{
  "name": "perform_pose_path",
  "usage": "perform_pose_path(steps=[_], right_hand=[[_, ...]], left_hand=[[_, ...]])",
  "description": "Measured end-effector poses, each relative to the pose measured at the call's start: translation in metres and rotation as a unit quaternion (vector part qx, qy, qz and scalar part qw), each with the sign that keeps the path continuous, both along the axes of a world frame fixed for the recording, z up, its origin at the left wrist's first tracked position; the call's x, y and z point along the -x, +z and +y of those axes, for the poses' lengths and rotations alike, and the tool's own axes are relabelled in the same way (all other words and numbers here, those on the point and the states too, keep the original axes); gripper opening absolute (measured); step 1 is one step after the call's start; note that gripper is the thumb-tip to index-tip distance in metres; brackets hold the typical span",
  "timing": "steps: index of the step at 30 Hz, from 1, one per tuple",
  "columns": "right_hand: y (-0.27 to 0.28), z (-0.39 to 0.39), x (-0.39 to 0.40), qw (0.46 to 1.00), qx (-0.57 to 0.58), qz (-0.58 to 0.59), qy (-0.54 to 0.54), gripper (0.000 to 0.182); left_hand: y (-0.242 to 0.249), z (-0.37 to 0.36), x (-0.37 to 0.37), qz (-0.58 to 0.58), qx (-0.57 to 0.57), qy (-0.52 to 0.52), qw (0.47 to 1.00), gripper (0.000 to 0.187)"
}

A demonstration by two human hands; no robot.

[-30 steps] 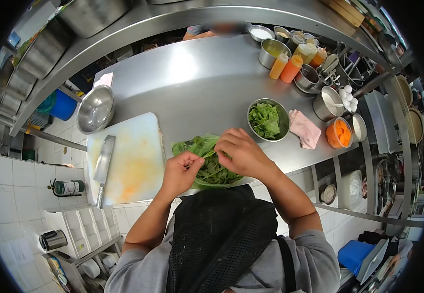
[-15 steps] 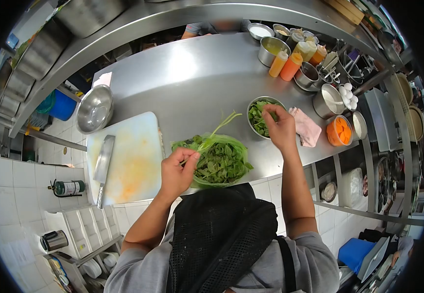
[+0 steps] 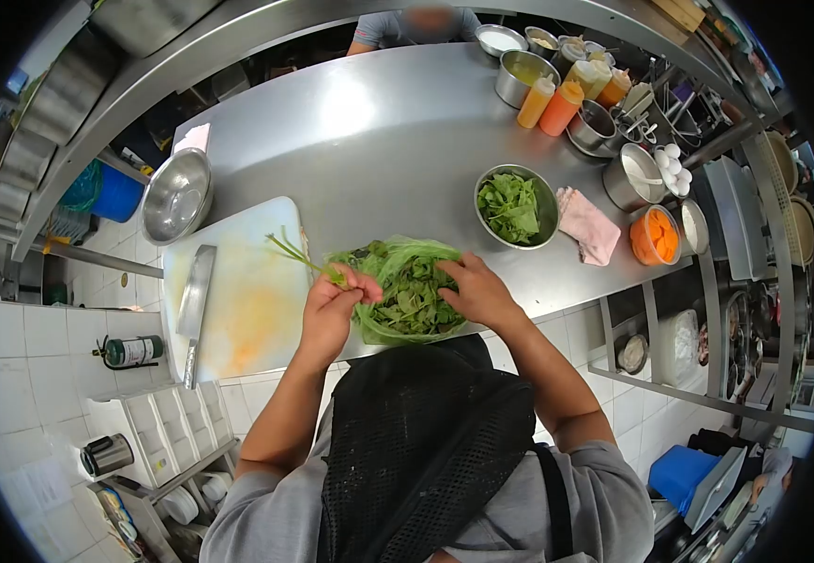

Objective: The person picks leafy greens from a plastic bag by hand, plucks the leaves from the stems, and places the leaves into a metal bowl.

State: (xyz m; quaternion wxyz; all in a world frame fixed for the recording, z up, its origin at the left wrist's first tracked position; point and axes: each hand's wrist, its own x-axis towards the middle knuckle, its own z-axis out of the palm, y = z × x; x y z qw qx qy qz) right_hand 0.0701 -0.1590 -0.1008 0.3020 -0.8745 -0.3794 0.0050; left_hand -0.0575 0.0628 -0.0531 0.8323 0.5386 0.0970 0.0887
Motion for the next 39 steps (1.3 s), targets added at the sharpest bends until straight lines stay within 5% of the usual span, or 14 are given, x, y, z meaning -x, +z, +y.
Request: perform_pose_path(steps=[4, 10, 12, 16, 28, 33, 39], right_hand=[[0.014, 0.004, -0.013, 0.997, -0.025, 0.062, 0.037, 0.018], [0.065, -0.003, -0.041, 0.969, -0.11, 0.222, 0.011, 0.011], [0.075, -0.004, -0.044, 0.879, -0.255, 0.4, 0.052, 0.007], [0.087, -0.002, -0.042, 0.831, -0.299, 0.46, 0.091, 0.004], [0.065, 0.018, -0.016, 0.756, -0.361, 0.538, 0.095, 0.003], [0.062, 0.018, -0.008, 0.733, -0.392, 0.55, 0.08, 0.004], [0.049, 0.006, -0.011, 0.734, -0.38, 0.556, 0.089, 0.018]], left_hand=[[-0.006, 0.006, 0.006, 0.034, 0.044, -0.006, 0.998, 0.02], [-0.002, 0.001, 0.004, 0.114, -0.098, -0.025, 0.988, 0.012], [-0.002, -0.003, 0.002, 0.12, -0.096, -0.033, 0.987, 0.008], [0.006, -0.01, -0.003, 0.109, -0.098, -0.032, 0.989, 0.006], [0.004, -0.028, -0.013, 0.13, -0.137, -0.073, 0.979, 0.021], [0.015, -0.033, -0.014, 0.134, -0.032, -0.146, 0.98, 0.018], [0.019, -0.029, -0.014, 0.197, -0.012, -0.092, 0.976, 0.011]])
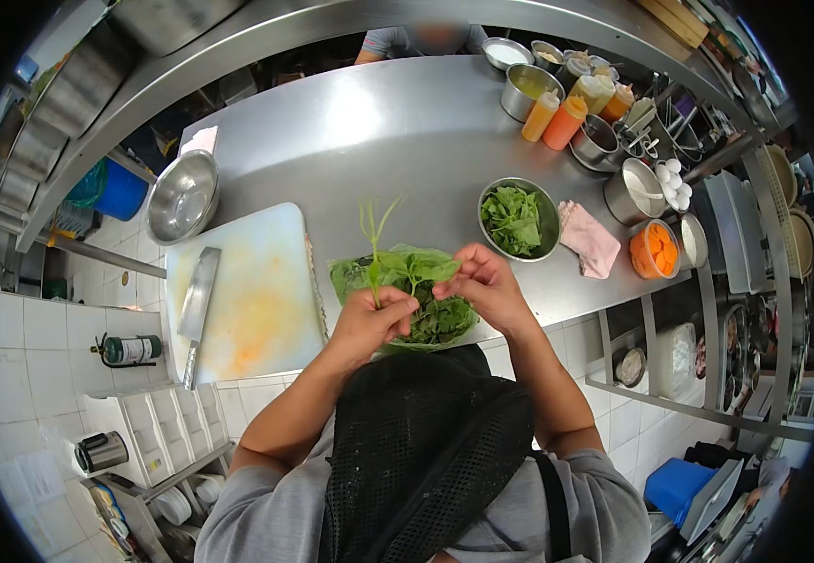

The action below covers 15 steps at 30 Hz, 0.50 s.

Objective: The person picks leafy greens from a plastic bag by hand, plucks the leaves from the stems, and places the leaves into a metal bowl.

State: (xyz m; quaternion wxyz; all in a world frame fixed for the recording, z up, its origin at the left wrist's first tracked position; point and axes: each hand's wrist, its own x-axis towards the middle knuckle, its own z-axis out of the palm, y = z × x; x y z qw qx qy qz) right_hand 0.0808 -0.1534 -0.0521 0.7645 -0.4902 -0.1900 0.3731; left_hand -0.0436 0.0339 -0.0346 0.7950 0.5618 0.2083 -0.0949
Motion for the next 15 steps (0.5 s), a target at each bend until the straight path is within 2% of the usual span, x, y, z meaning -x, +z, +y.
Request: perform_pose_path(steps=[2, 4, 5, 6, 7, 8, 10, 11, 13, 15], right_hand=[[0.001, -0.001, 0.001, 1.0, 0.01, -0.01, 0.008, 0.022], [0.012, 0.003, 0.009, 0.985, 0.046, -0.158, -0.048, 0.03], [0.02, 0.004, 0.011, 0.985, 0.045, -0.158, -0.048, 0.03], [0.029, 0.005, 0.013, 0.937, 0.093, -0.325, -0.084, 0.03], [0.036, 0.006, 0.014, 0.858, 0.138, -0.481, -0.117, 0.03], [0.042, 0.008, 0.015, 0.858, 0.138, -0.481, -0.118, 0.03], [0.05, 0.013, 0.018, 0.787, 0.171, -0.59, -0.061, 0.029], [0.05, 0.016, 0.018, 0.787, 0.172, -0.59, -0.063, 0.029], [0.047, 0.019, 0.018, 0.754, 0.198, -0.626, -0.024, 0.021], [0.046, 0.019, 0.015, 0.751, 0.199, -0.63, -0.006, 0.019]], left_hand=[[0.001, 0.002, 0.0, 0.004, -0.017, 0.021, 1.0, 0.01], [0.002, 0.003, 0.0, 0.008, -0.035, 0.041, 0.999, 0.01], [0.002, 0.003, 0.0, 0.001, -0.05, 0.047, 0.998, 0.011], [0.002, 0.003, 0.0, -0.006, -0.066, 0.052, 0.996, 0.011], [0.001, 0.003, 0.001, -0.006, -0.066, 0.052, 0.996, 0.011], [-0.001, 0.004, 0.001, -0.007, -0.071, 0.045, 0.996, 0.011], [-0.003, 0.004, 0.001, -0.007, -0.078, 0.034, 0.996, 0.011], [-0.004, 0.004, 0.001, -0.015, -0.095, 0.024, 0.995, 0.012], [-0.003, 0.003, 0.001, -0.024, -0.112, 0.014, 0.993, 0.012], [-0.001, 0.004, 0.002, -0.022, -0.127, 0.003, 0.992, 0.012]])
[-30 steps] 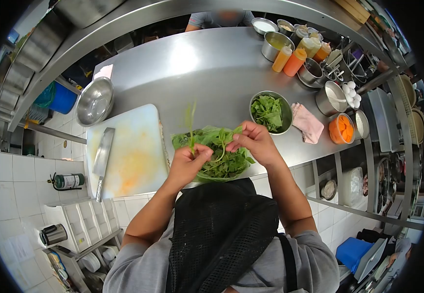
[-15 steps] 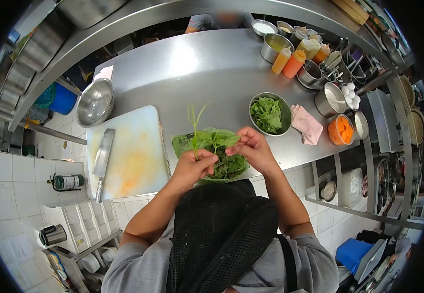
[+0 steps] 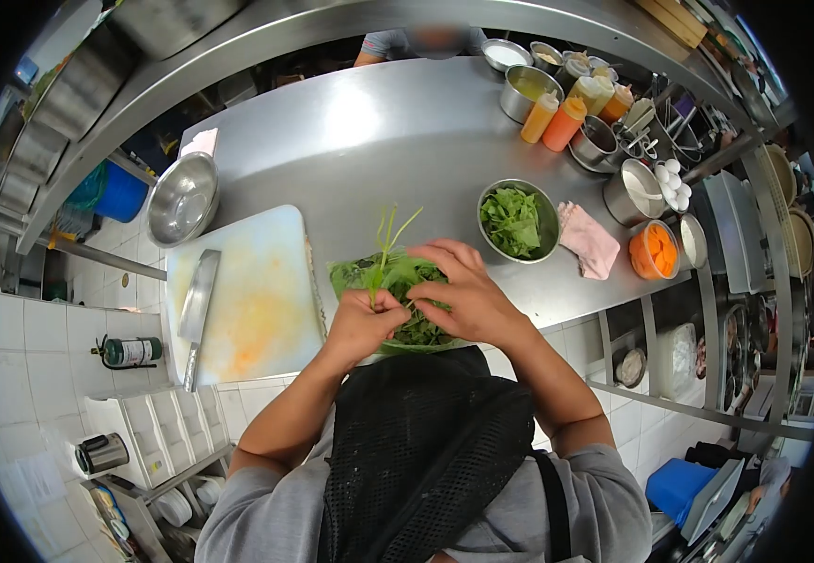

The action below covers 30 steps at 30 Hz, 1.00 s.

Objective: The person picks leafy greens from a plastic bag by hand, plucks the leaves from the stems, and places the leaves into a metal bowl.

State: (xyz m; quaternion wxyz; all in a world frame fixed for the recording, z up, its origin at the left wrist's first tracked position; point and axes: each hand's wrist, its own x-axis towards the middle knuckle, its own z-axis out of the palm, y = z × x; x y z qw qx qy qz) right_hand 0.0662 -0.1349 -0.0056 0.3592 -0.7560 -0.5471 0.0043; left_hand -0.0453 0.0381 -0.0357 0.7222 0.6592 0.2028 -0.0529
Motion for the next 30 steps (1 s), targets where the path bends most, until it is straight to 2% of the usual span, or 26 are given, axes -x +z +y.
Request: perform_pose_path(steps=[8, 14, 16, 17, 19, 20, 22, 23, 24, 26, 27, 29, 30], right_hand=[[-0.015, 0.002, -0.004, 0.999, 0.016, 0.027, 0.038, 0.014], [-0.033, 0.006, -0.005, 0.991, -0.051, 0.127, 0.012, 0.009], [-0.045, 0.008, -0.004, 0.968, -0.111, 0.226, -0.011, 0.009], [-0.052, 0.008, -0.005, 0.968, -0.111, 0.226, -0.011, 0.009], [-0.06, 0.008, -0.008, 0.911, -0.179, 0.356, -0.103, 0.002], [-0.059, 0.003, -0.014, 0.912, -0.179, 0.355, -0.104, 0.002], [-0.05, -0.008, -0.027, 0.862, -0.185, 0.453, -0.133, 0.004], [-0.049, -0.009, -0.026, 0.864, -0.2, 0.446, -0.119, 0.008], [-0.05, -0.009, -0.025, 0.864, -0.202, 0.446, -0.12, 0.008], [-0.05, -0.013, -0.02, 0.862, -0.168, 0.476, -0.053, 0.009], [-0.048, -0.014, -0.017, 0.862, -0.168, 0.475, -0.055, 0.009], [-0.04, -0.01, -0.007, 0.893, -0.076, 0.439, -0.057, 0.013], [-0.033, -0.008, -0.003, 0.893, -0.076, 0.44, -0.056, 0.013]], left_hand=[[-0.002, 0.003, 0.0, 0.0, 0.02, 0.006, 1.0, 0.013], [0.003, 0.0, -0.002, -0.011, 0.042, -0.001, 0.999, 0.013], [0.003, 0.0, -0.003, -0.017, 0.05, 0.0, 0.999, 0.012], [0.003, 0.0, -0.003, -0.024, 0.048, -0.001, 0.999, 0.013], [0.004, 0.0, -0.003, -0.031, 0.046, -0.003, 0.998, 0.013], [0.007, 0.001, -0.001, -0.021, 0.045, -0.007, 0.999, 0.013], [0.008, 0.004, 0.0, -0.01, 0.043, -0.011, 0.999, 0.013], [0.008, 0.005, 0.0, -0.002, 0.057, -0.007, 0.998, 0.013], [0.008, 0.006, 0.001, 0.005, 0.071, -0.005, 0.997, 0.013], [0.009, 0.006, -0.001, 0.012, 0.076, -0.004, 0.997, 0.013], [0.009, 0.005, -0.002, 0.017, 0.081, 0.001, 0.997, 0.012], [0.008, 0.003, -0.002, 0.01, 0.074, 0.0, 0.997, 0.012], [0.007, 0.003, -0.002, 0.002, 0.066, -0.001, 0.998, 0.012]])
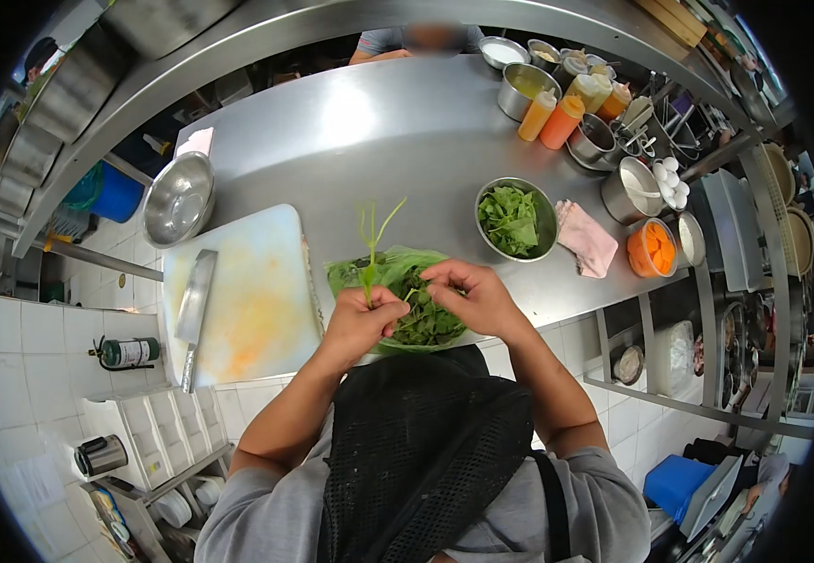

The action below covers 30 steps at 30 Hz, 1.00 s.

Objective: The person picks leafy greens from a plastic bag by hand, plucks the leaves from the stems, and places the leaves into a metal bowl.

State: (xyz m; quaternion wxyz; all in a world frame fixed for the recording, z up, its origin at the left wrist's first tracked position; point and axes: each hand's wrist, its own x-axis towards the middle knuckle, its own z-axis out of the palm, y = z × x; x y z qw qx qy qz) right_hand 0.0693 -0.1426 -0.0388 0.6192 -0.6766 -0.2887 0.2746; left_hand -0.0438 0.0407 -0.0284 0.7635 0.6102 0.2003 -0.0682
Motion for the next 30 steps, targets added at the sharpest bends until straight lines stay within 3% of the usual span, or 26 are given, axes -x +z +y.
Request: perform_pose_path(steps=[3, 10, 13, 15, 19, 23, 25, 26, 28, 30], right_hand=[[0.011, 0.005, 0.008, 0.981, 0.067, -0.178, 0.035, 0.021], [-0.004, 0.006, 0.007, 0.981, 0.069, -0.175, 0.037, 0.017], [-0.016, 0.005, -0.002, 0.98, 0.105, -0.155, -0.061, 0.015], [-0.016, -0.006, -0.022, 0.97, 0.038, -0.169, -0.168, 0.013], [-0.013, -0.034, -0.081, 0.89, 0.124, -0.351, -0.263, 0.015], [-0.027, -0.055, -0.119, 0.868, 0.247, -0.355, -0.243, 0.019], [-0.026, -0.055, -0.108, 0.743, 0.309, -0.553, -0.217, 0.021], [-0.027, -0.052, -0.1, 0.745, 0.308, -0.552, -0.213, 0.021], [-0.016, -0.033, -0.073, 0.858, 0.174, -0.468, -0.122, 0.022], [-0.024, -0.016, -0.037, 0.949, 0.173, -0.257, 0.054, 0.023]], left_hand=[[-0.002, 0.0, 0.001, -0.002, 0.0, 0.003, 1.0, 0.013], [-0.01, -0.005, 0.004, -0.001, -0.014, -0.004, 1.0, 0.013], [-0.014, -0.008, 0.005, -0.033, -0.009, -0.022, 0.999, 0.012], [-0.008, -0.006, 0.006, -0.003, -0.019, -0.007, 1.0, 0.012], [-0.017, 0.007, 0.01, -0.02, 0.0, 0.007, 1.0, 0.011], [-0.02, 0.013, 0.011, -0.026, 0.025, -0.008, 0.999, 0.014], [-0.024, 0.016, 0.013, -0.026, 0.039, 0.006, 0.999, 0.017], [-0.028, 0.019, 0.014, -0.037, 0.029, 0.014, 0.999, 0.019], [-0.033, 0.023, 0.016, -0.043, 0.021, 0.029, 0.998, 0.022], [-0.036, 0.025, 0.016, -0.077, 0.096, 0.047, 0.991, 0.027]])
